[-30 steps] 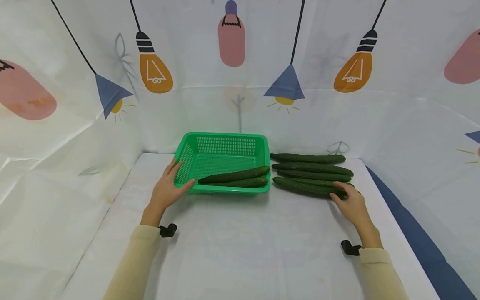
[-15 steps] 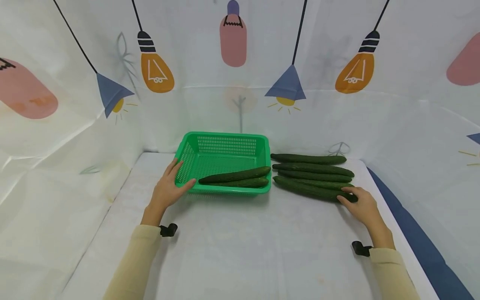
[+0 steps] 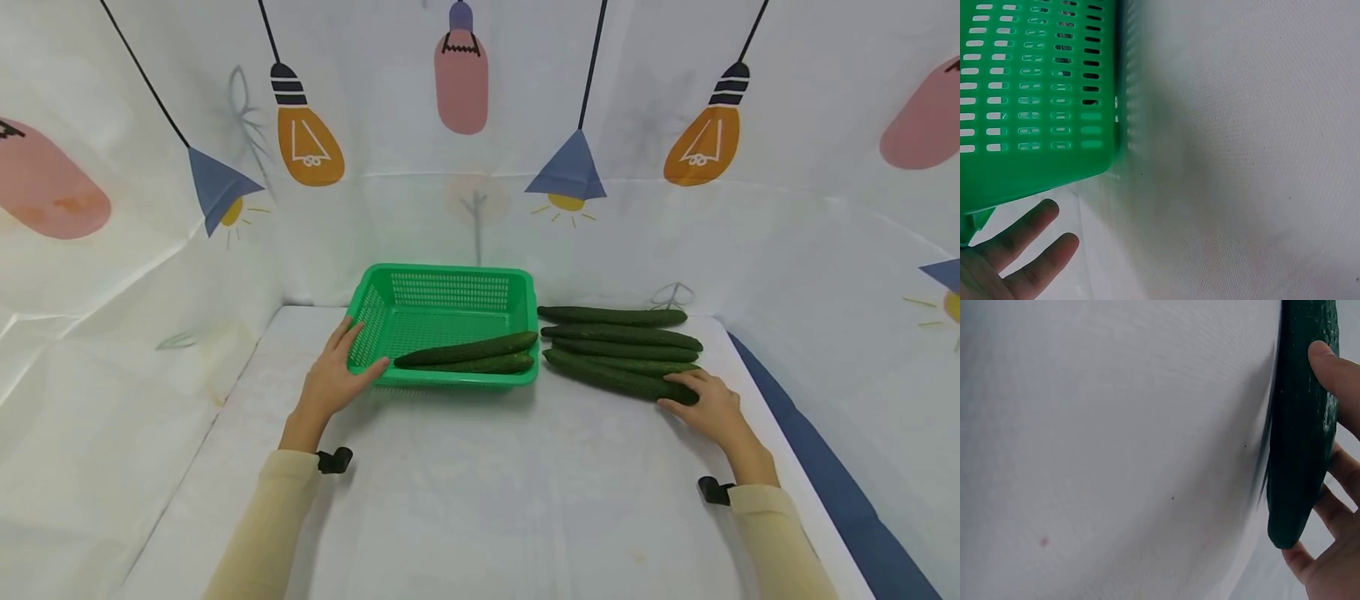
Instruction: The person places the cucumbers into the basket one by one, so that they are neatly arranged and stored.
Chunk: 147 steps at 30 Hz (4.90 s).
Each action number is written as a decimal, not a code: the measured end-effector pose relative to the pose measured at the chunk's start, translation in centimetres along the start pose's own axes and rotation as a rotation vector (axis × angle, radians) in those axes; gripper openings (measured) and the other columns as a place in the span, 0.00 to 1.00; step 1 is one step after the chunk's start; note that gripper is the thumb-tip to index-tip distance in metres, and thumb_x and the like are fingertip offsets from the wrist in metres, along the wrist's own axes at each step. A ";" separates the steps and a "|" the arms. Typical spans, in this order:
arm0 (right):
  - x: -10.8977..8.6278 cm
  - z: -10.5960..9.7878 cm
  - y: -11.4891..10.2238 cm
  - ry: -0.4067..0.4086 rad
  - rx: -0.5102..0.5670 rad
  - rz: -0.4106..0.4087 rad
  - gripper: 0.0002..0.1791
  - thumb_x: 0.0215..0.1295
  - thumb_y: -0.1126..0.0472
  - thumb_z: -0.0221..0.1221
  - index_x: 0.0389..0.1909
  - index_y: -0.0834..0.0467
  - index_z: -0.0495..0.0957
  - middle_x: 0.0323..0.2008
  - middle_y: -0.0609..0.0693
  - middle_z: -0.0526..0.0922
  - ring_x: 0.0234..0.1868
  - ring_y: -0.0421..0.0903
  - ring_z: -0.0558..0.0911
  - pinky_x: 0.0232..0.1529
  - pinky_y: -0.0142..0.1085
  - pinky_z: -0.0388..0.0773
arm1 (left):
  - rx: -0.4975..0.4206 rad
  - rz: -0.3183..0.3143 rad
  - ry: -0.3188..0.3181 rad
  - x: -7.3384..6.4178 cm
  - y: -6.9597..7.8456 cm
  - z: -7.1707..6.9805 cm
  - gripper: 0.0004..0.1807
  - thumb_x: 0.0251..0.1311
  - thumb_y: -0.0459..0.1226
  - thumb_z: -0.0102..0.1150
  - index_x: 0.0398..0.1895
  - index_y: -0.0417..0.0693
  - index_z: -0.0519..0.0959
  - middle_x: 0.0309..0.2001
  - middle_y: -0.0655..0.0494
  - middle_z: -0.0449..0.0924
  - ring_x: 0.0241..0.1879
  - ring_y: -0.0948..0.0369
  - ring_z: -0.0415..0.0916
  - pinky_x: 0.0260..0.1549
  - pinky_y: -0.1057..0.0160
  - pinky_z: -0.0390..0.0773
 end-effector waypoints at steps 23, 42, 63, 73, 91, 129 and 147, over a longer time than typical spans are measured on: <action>-0.8 1.0 -0.3 -0.080 0.089 0.030 0.35 0.65 0.42 0.68 0.67 0.58 0.78 0.64 0.72 0.77 0.63 0.77 0.73 0.59 0.71 0.70 | -0.019 0.012 -0.004 -0.1 0.1 0.0 0.51 0.64 0.66 0.58 0.82 0.52 0.56 0.85 0.53 0.43 0.77 0.36 0.57 0.58 0.27 0.71; -0.5 -2.9 -3.2 0.123 0.104 -0.046 0.31 0.64 0.46 0.71 0.63 0.60 0.81 0.59 0.70 0.81 0.55 0.73 0.80 0.49 0.67 0.76 | -0.004 0.004 -0.023 0.0 0.4 0.1 0.51 0.64 0.67 0.56 0.83 0.53 0.54 0.85 0.52 0.42 0.76 0.35 0.59 0.58 0.28 0.72; -0.1 -5.3 -3.3 0.226 0.017 -0.036 0.31 0.63 0.47 0.71 0.60 0.64 0.81 0.55 0.74 0.82 0.47 0.71 0.82 0.48 0.67 0.75 | 0.015 -0.026 0.010 -0.1 0.0 -0.3 0.52 0.63 0.69 0.55 0.83 0.54 0.55 0.85 0.54 0.43 0.73 0.35 0.64 0.53 0.30 0.75; 0.6 -7.3 -4.2 0.228 0.041 -0.025 0.31 0.67 0.47 0.68 0.62 0.64 0.79 0.59 0.73 0.79 0.50 0.73 0.79 0.45 0.66 0.75 | -0.010 -0.040 0.037 -0.1 0.0 0.0 0.52 0.62 0.68 0.57 0.83 0.55 0.54 0.85 0.54 0.43 0.71 0.34 0.66 0.55 0.29 0.73; 4.0 -9.5 -12.0 0.306 -0.009 -0.286 0.29 0.60 0.52 0.74 0.59 0.61 0.83 0.50 0.64 0.88 0.34 0.61 0.86 0.46 0.61 0.79 | -0.020 -0.023 0.027 0.0 0.6 0.3 0.52 0.64 0.66 0.57 0.83 0.52 0.54 0.84 0.49 0.43 0.69 0.31 0.67 0.57 0.28 0.72; 10.0 -6.2 -22.0 0.163 -0.155 -0.339 0.30 0.63 0.43 0.70 0.62 0.55 0.82 0.58 0.57 0.86 0.59 0.58 0.83 0.56 0.61 0.70 | -0.024 -0.020 0.063 0.1 0.2 -0.1 0.50 0.64 0.65 0.58 0.82 0.49 0.58 0.84 0.49 0.46 0.76 0.35 0.58 0.61 0.28 0.68; 11.3 -3.3 -27.1 0.227 -0.316 -0.443 0.29 0.60 0.40 0.70 0.58 0.52 0.85 0.54 0.52 0.89 0.52 0.53 0.86 0.58 0.58 0.73 | -0.022 -0.018 0.064 0.2 0.2 0.1 0.49 0.64 0.65 0.58 0.82 0.51 0.58 0.84 0.50 0.46 0.76 0.35 0.58 0.62 0.28 0.68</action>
Point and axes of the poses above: each hand's wrist, its own x-axis towards the middle knuckle, its own z-axis out of the palm, y = z × x, the point moved 7 cm from there along x, towards the middle knuckle
